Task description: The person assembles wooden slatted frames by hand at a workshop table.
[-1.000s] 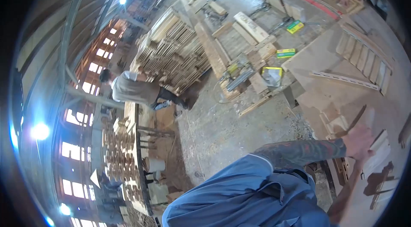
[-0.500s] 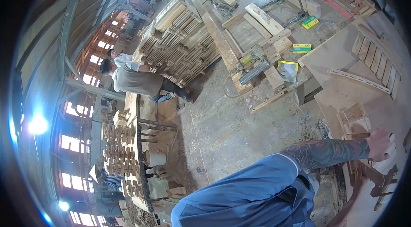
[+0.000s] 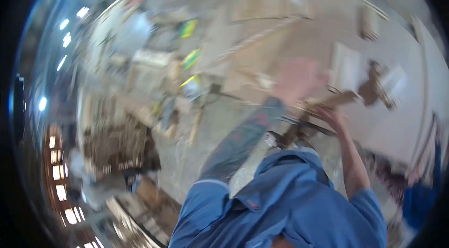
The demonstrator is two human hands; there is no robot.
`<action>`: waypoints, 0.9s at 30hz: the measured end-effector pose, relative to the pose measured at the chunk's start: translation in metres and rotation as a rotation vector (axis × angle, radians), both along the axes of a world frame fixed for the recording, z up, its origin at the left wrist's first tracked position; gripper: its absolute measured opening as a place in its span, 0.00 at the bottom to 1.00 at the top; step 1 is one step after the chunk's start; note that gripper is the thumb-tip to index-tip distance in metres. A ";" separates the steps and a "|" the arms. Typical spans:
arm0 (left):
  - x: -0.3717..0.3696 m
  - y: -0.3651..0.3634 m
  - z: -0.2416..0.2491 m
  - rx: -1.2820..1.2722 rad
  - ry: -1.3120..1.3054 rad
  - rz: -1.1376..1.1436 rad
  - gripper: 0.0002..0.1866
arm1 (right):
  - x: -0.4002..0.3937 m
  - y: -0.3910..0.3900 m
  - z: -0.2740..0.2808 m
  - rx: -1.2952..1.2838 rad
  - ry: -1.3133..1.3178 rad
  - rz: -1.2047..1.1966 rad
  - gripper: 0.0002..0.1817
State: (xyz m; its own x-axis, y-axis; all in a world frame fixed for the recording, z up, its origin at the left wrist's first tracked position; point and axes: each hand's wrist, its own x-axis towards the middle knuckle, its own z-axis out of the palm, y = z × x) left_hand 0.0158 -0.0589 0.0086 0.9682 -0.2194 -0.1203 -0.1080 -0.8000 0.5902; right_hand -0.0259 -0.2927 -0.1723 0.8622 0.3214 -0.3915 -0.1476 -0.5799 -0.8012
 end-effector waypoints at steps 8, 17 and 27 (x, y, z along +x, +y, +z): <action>-0.015 -0.013 -0.002 0.113 -0.212 0.043 0.22 | -0.002 0.004 0.014 0.375 -0.098 -0.216 0.14; -0.015 -0.009 -0.005 0.015 -0.211 0.002 0.19 | -0.010 0.030 0.020 0.060 -0.351 0.105 0.11; -0.012 -0.064 0.018 -0.004 -0.340 -0.147 0.22 | 0.011 0.003 0.019 -0.047 -0.208 0.420 0.22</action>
State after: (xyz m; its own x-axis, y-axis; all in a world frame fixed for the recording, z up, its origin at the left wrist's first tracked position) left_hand 0.0042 -0.1234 0.0264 0.9108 -0.3591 0.2038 -0.4121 -0.7589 0.5043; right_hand -0.0152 -0.2899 -0.1537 0.7231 0.6452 -0.2467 0.2682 -0.5914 -0.7605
